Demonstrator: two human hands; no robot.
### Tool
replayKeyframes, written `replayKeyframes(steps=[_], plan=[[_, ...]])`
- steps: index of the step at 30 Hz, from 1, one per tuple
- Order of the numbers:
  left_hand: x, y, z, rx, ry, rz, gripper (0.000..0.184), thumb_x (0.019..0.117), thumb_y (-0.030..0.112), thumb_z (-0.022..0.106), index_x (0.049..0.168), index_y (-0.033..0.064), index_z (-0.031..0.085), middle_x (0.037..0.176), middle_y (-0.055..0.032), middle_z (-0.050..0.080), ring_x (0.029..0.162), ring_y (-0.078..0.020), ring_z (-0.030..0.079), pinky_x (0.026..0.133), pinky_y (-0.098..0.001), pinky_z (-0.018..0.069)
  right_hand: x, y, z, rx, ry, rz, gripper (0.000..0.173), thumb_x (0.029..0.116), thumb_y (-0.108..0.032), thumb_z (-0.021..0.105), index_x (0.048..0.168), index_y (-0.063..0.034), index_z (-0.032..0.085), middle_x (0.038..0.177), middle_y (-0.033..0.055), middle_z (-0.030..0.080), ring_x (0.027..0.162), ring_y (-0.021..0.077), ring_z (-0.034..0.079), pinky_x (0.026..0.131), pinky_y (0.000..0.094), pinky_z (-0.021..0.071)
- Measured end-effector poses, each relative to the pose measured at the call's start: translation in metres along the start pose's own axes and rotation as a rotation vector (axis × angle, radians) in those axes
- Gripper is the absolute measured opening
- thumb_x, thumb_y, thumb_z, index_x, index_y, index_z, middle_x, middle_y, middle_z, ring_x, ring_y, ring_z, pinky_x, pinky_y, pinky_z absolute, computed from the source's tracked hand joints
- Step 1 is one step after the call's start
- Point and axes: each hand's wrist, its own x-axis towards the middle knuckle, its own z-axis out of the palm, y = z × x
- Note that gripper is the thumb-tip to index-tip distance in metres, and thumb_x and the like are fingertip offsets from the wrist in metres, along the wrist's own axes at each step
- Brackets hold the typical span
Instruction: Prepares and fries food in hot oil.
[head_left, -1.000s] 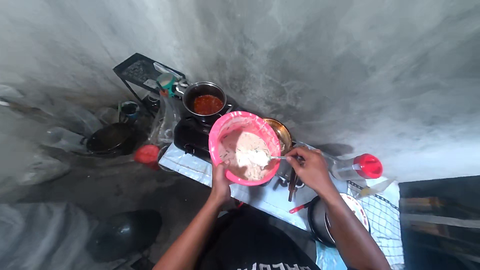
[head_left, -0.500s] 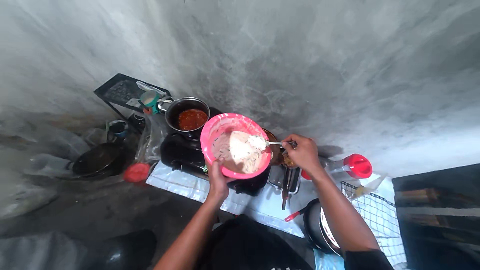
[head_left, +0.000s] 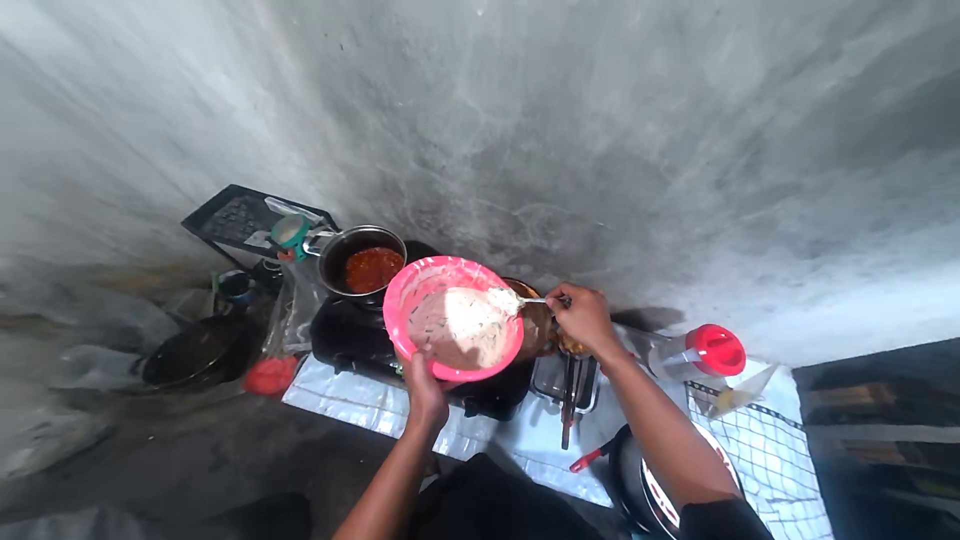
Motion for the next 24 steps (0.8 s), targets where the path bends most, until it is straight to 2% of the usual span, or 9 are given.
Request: replayKeyframes(steps=[4, 7, 10, 13, 17, 20, 24], plan=[[0.0, -0.005, 0.001, -0.006, 0.009, 0.015, 0.065, 0.1027, 0.036, 0.038, 0.162, 0.0299, 0.012, 0.13, -0.0206, 0.063, 0.1, -0.038, 0.071, 0.067, -0.057, 0.0624, 0.009, 0.006, -0.008, 0.01, 0.061, -0.021, 0.013, 0.0984, -0.027, 0.068, 0.099, -0.0182, 0.077, 0.089, 0.0034, 0.075, 0.087, 0.023, 0.07, 0.095, 0.0575, 0.0467], [-0.002, -0.008, -0.004, -0.024, 0.009, 0.027, 0.063, 0.102, 0.037, 0.038, 0.16, 0.0243, 0.019, 0.128, -0.0194, 0.064, 0.103, -0.0358, 0.071, 0.071, -0.0559, 0.0623, 0.018, 0.018, -0.008, 0.009, 0.099, 0.006, 0.012, 0.098, -0.027, 0.068, 0.099, -0.0181, 0.077, 0.09, 0.0047, 0.075, 0.086, 0.0262, 0.07, 0.09, 0.06, 0.0486], [-0.01, -0.005, -0.014, -0.043, 0.009, 0.034, 0.062, 0.0995, 0.037, 0.039, 0.157, 0.0177, 0.026, 0.124, -0.0183, 0.066, 0.101, -0.0333, 0.071, 0.071, -0.0535, 0.0625, 0.03, 0.036, 0.01, -0.025, 0.102, 0.064, 0.013, 0.0964, -0.027, 0.07, 0.101, -0.017, 0.077, 0.093, 0.0062, 0.076, 0.09, 0.0282, 0.071, 0.093, 0.0611, 0.0489], [-0.026, 0.002, -0.024, -0.063, 0.009, 0.081, 0.057, 0.0968, 0.039, 0.041, 0.146, 0.0113, 0.036, 0.111, -0.0136, 0.07, 0.092, -0.0269, 0.074, 0.067, -0.047, 0.0638, 0.04, 0.061, 0.043, -0.124, 0.051, 0.08, 0.019, 0.0974, -0.027, 0.066, 0.106, -0.0148, 0.077, 0.103, 0.0073, 0.077, 0.1, 0.0291, 0.071, 0.103, 0.0605, 0.0444], [-0.056, 0.014, -0.042, -0.119, 0.015, 0.177, 0.045, 0.0967, 0.037, 0.041, 0.132, 0.0097, 0.046, 0.1, -0.0026, 0.073, 0.089, -0.0147, 0.074, 0.069, -0.0362, 0.0645, 0.041, 0.083, 0.075, -0.273, 0.066, 0.002, 0.025, 0.1008, -0.028, 0.059, 0.11, -0.0135, 0.077, 0.11, 0.0102, 0.075, 0.105, 0.0304, 0.07, 0.104, 0.0589, 0.0436], [-0.077, 0.019, -0.059, -0.206, 0.024, 0.267, 0.036, 0.0958, 0.033, 0.045, 0.125, 0.0127, 0.051, 0.099, 0.0023, 0.074, 0.091, -0.0095, 0.073, 0.076, -0.0318, 0.064, 0.036, 0.089, 0.082, -0.356, 0.147, -0.125, 0.024, 0.1013, -0.024, 0.058, 0.108, -0.0106, 0.077, 0.105, 0.0131, 0.075, 0.098, 0.0324, 0.071, 0.096, 0.0584, 0.0471], [-0.098, 0.016, -0.089, -0.206, 0.098, 0.313, 0.036, 0.0946, 0.031, 0.046, 0.126, 0.014, 0.051, 0.101, 0.0048, 0.073, 0.095, -0.0072, 0.072, 0.08, -0.0298, 0.0628, 0.033, 0.087, 0.086, -0.439, 0.215, -0.239, 0.019, 0.0989, -0.016, 0.06, 0.102, -0.0069, 0.077, 0.099, 0.0156, 0.074, 0.091, 0.0342, 0.071, 0.089, 0.059, 0.0495]])
